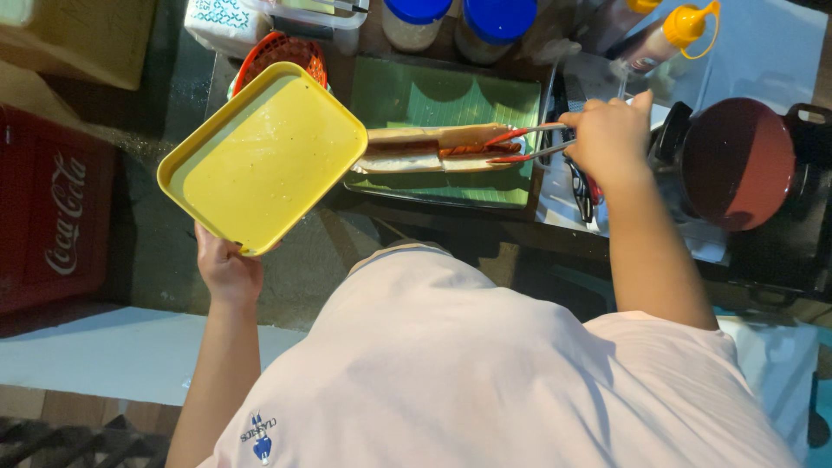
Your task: The person splits a bread roll, places two sausages inside, and spreads two different sauces over the sausages using tongs and a spatula. The person works at a food preparation station with condiments and trays nearby.
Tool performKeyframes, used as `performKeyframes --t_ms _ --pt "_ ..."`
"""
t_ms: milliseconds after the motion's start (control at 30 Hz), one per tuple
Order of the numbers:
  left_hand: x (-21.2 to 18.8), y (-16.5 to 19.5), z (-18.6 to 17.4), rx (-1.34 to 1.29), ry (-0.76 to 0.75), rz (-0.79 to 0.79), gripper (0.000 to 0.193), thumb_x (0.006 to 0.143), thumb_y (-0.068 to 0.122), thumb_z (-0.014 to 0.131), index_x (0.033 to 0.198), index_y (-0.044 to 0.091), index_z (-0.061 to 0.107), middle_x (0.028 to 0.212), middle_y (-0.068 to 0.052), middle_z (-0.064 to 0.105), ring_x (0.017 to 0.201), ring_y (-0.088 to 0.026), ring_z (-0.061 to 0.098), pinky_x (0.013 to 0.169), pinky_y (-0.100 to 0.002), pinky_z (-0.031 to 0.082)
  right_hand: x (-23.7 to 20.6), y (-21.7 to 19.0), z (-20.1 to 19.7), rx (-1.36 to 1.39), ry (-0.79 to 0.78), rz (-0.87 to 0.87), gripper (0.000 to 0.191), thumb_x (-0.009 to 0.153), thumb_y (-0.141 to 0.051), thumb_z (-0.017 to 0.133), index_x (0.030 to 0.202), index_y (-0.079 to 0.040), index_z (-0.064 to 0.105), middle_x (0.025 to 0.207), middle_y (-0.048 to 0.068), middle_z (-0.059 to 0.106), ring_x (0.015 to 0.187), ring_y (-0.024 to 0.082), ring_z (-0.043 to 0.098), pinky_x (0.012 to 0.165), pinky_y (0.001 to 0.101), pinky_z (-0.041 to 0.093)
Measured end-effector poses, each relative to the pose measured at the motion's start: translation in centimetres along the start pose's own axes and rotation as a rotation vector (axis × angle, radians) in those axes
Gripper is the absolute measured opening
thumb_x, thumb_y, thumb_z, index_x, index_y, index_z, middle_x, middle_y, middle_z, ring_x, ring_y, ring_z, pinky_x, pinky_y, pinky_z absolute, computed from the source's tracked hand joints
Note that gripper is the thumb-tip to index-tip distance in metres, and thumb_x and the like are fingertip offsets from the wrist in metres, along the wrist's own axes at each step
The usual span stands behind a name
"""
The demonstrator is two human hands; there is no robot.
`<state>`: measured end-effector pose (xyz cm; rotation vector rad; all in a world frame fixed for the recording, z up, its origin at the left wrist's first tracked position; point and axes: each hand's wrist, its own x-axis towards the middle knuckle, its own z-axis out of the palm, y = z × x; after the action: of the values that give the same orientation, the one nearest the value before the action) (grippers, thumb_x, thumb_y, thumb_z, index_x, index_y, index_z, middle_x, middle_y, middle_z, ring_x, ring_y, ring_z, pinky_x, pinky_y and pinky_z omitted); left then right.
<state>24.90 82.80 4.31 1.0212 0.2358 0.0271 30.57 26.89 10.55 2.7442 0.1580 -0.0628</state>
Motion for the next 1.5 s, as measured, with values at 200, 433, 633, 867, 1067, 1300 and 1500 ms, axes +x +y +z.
performKeyframes --t_ms 200,433,633,867,1067,1300,1500 --pt "0.2 -0.7 -0.3 -0.022 -0.033 0.002 0.083 0.081 -0.002 0.036 0.162 0.005 0.024 0.137 -0.02 0.055 0.106 -0.034 0.071 0.073 -0.046 0.065 0.3 -0.3 1.3 0.025 -0.001 0.006 0.041 0.073 -0.045 0.087 0.114 -0.038 0.08 0.097 -0.006 0.072 0.095 0.019 0.067 0.094 0.0459 0.035" --pt "0.3 -1.1 0.1 -0.078 -0.045 -0.032 0.085 0.079 -0.002 0.037 0.163 0.006 0.024 0.135 -0.018 0.056 0.106 -0.033 0.07 0.07 -0.046 0.066 0.0 -0.7 1.1 0.058 0.021 0.019 0.046 0.07 -0.045 0.088 0.114 -0.038 0.08 0.096 -0.004 0.072 0.093 0.019 0.067 0.092 0.0455 0.035" --pt "0.9 -1.8 1.1 -0.12 -0.095 -0.111 0.072 0.092 0.002 0.041 0.162 0.006 0.03 0.136 -0.016 0.059 0.112 -0.031 0.068 0.08 -0.044 0.063 -3.8 -0.6 -2.3 0.257 0.024 0.177 0.051 0.073 -0.043 0.089 0.122 -0.031 0.079 0.094 0.001 0.071 0.083 0.025 0.067 0.086 0.0464 0.035" --pt "6.2 -3.7 4.7 -0.062 -0.451 -0.285 0.072 0.083 -0.002 0.045 0.155 0.006 0.037 0.134 -0.01 0.058 0.126 -0.027 0.059 0.11 -0.043 0.052 -15.3 -5.9 -6.1 0.717 0.643 0.73 0.048 0.09 -0.036 0.09 0.12 -0.01 0.065 0.09 0.008 0.063 0.076 0.026 0.064 0.067 0.039 0.051" --pt "5.3 -8.5 15.4 -0.009 -0.805 -0.564 0.064 0.086 0.002 0.043 0.15 0.009 0.037 0.133 -0.007 0.054 0.133 -0.027 0.055 0.114 -0.045 0.05 -24.9 -8.2 -3.6 0.987 0.551 1.023 0.042 0.096 -0.025 0.076 0.129 -0.008 0.056 0.087 0.006 0.066 0.073 0.017 0.067 0.067 0.0331 0.054" --pt "-8.4 -17.0 33.1 0.165 -1.136 -0.975 0.072 0.086 0.005 0.044 0.158 0.012 0.035 0.143 -0.016 0.053 0.129 -0.032 0.055 0.106 -0.045 0.047 -40.3 -1.9 1.4 1.457 1.259 1.223 0.033 0.112 -0.032 0.056 0.133 -0.007 0.051 0.098 0.002 0.055 0.072 0.011 0.052 0.062 0.0277 0.047" --pt "-22.9 -31.7 47.2 0.193 -1.471 -1.123 0.072 0.082 0.007 0.044 0.153 0.008 0.038 0.136 -0.018 0.057 0.117 -0.035 0.064 0.087 -0.052 0.059 -56.1 6.1 3.6 1.196 1.438 1.233 0.031 0.115 -0.027 0.053 0.136 -0.007 0.047 0.103 0.001 0.051 0.09 0.011 0.055 0.069 0.0302 0.051"
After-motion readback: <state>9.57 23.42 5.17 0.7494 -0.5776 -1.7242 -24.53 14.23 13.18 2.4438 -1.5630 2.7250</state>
